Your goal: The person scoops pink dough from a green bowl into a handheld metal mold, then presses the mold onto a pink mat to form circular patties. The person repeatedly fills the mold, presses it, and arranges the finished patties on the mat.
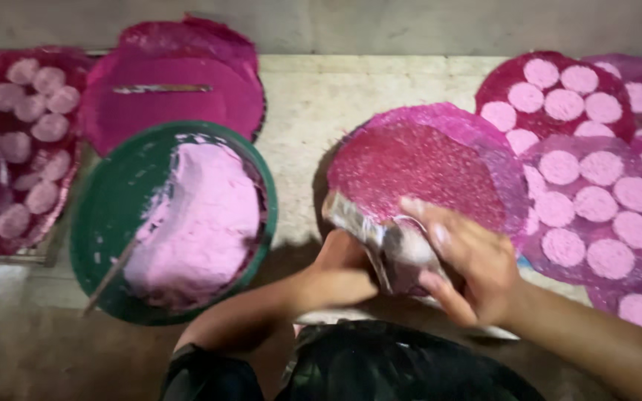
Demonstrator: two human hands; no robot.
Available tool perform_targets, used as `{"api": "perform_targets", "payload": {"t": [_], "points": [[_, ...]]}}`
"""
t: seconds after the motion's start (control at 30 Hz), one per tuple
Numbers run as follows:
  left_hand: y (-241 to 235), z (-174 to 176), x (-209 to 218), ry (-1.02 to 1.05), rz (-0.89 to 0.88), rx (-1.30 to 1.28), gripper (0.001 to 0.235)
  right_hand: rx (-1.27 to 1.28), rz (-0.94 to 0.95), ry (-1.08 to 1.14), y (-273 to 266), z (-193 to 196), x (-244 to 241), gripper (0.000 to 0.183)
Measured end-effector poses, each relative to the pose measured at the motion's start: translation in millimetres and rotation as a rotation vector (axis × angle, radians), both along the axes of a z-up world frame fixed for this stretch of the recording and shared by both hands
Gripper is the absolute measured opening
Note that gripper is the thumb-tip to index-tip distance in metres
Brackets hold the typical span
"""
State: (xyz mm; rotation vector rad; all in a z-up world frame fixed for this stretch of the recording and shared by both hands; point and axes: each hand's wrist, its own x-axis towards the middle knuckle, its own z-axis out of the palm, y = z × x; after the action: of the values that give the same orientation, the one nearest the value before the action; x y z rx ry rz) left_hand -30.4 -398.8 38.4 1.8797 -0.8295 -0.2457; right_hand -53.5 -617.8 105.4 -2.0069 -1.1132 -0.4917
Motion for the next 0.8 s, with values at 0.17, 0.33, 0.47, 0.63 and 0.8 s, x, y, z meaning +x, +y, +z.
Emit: {"api": "perform_targets", "payload": {"t": [0.17,0.33,0.47,0.63,0.8], "points": [[-30,11,31,0.46,-0.141,-0.314,0.053,0.075,0.077,0.487,-77,-17,11,0.085],[-46,17,43,0.541,-0.005,0.019,0.051,-0.135,0.405,1.363,-162,-53,38,0.108],[-37,-4,78,0.394,-0.455,-1.014,0.096,0.004,0.402,1.641,-187,-77,31,0.105],[-74,-64,84,0.744,-0.68,-1.645,0.072,-0.206,0.353,1.813,-169,-89,26,0.094],[-86,-116,89,0.805,-0.356,-1.758,0.035,-0.467,-0.004,1.891,-165,-83,42,0.09]]}}
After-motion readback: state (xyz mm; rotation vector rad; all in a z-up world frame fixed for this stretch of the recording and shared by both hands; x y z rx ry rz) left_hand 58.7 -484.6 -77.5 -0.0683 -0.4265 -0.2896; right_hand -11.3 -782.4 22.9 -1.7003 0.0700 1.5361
